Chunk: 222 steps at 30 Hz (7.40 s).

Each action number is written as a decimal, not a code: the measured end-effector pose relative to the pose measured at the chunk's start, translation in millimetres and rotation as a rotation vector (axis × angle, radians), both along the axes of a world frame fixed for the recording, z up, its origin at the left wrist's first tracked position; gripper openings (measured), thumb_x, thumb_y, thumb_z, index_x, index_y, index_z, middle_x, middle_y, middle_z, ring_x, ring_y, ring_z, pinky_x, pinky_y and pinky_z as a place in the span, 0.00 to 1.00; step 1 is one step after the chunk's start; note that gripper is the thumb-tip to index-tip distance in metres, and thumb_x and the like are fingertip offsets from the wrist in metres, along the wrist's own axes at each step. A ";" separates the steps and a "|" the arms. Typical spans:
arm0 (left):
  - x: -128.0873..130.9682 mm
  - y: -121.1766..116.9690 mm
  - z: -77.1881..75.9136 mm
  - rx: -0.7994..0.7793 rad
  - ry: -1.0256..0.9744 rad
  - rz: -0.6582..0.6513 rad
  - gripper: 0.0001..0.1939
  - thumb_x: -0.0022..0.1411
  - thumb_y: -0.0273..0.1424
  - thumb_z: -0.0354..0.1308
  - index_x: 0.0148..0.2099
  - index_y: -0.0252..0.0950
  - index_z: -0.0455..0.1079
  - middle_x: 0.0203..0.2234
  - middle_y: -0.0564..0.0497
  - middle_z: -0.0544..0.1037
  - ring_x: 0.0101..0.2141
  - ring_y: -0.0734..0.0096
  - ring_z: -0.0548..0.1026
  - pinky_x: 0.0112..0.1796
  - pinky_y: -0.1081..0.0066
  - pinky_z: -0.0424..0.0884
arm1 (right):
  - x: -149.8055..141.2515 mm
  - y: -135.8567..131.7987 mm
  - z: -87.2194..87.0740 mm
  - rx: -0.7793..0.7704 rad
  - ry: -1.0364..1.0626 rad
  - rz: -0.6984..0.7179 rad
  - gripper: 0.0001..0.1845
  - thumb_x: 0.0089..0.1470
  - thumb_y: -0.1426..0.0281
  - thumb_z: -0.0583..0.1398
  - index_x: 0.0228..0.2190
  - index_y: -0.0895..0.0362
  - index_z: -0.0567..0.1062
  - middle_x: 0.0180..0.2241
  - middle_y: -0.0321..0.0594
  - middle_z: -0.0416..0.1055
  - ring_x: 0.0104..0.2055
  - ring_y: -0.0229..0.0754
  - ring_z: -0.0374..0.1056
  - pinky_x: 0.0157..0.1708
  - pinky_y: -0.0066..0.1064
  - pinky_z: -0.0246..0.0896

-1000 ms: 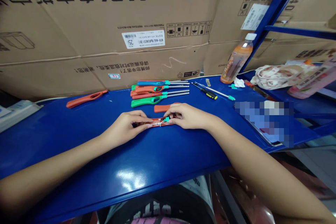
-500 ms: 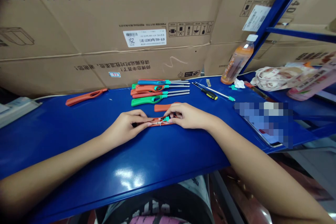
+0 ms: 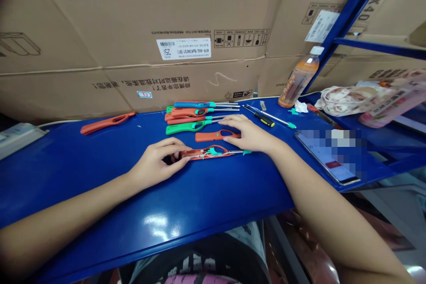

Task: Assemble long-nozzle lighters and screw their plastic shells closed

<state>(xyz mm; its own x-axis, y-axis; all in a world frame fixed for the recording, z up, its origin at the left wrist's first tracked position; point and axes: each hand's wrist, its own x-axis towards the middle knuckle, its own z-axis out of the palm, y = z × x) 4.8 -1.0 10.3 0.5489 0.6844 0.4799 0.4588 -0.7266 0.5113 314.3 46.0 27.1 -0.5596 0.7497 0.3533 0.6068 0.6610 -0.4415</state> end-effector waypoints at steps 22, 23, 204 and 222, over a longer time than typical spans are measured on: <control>8.6 -1.9 3.9 0.139 0.309 -0.104 0.17 0.71 0.31 0.53 0.58 0.44 0.73 0.56 0.44 0.71 0.56 0.55 0.69 0.56 0.51 0.67 | -5.9 1.7 -11.3 -0.022 -0.101 -0.024 0.20 0.59 0.65 0.63 0.52 0.57 0.75 0.48 0.50 0.75 0.51 0.52 0.71 0.52 0.48 0.69; 8.8 -1.8 3.8 0.134 0.307 -0.106 0.17 0.71 0.31 0.53 0.59 0.43 0.73 0.56 0.43 0.71 0.56 0.55 0.69 0.56 0.51 0.67 | -6.7 0.9 -10.5 -0.022 -0.109 -0.030 0.18 0.59 0.66 0.63 0.50 0.57 0.75 0.47 0.50 0.75 0.50 0.52 0.71 0.52 0.48 0.69; -0.8 4.3 21.3 -0.143 0.036 -0.207 0.14 0.69 0.36 0.59 0.52 0.38 0.77 0.36 0.49 0.78 0.35 0.70 0.77 0.38 0.72 0.73 | -51.4 -51.6 15.0 0.164 -0.087 0.252 0.12 0.67 0.66 0.55 0.44 0.56 0.78 0.41 0.44 0.81 0.41 0.44 0.76 0.43 0.36 0.67; -7.9 11.9 13.0 0.105 0.183 -0.063 0.19 0.72 0.35 0.53 0.61 0.36 0.70 0.46 0.43 0.79 0.43 0.64 0.79 0.45 0.66 0.76 | -32.6 -36.4 21.4 0.387 -0.264 0.036 0.12 0.64 0.67 0.59 0.48 0.55 0.75 0.44 0.45 0.79 0.48 0.49 0.70 0.54 0.46 0.52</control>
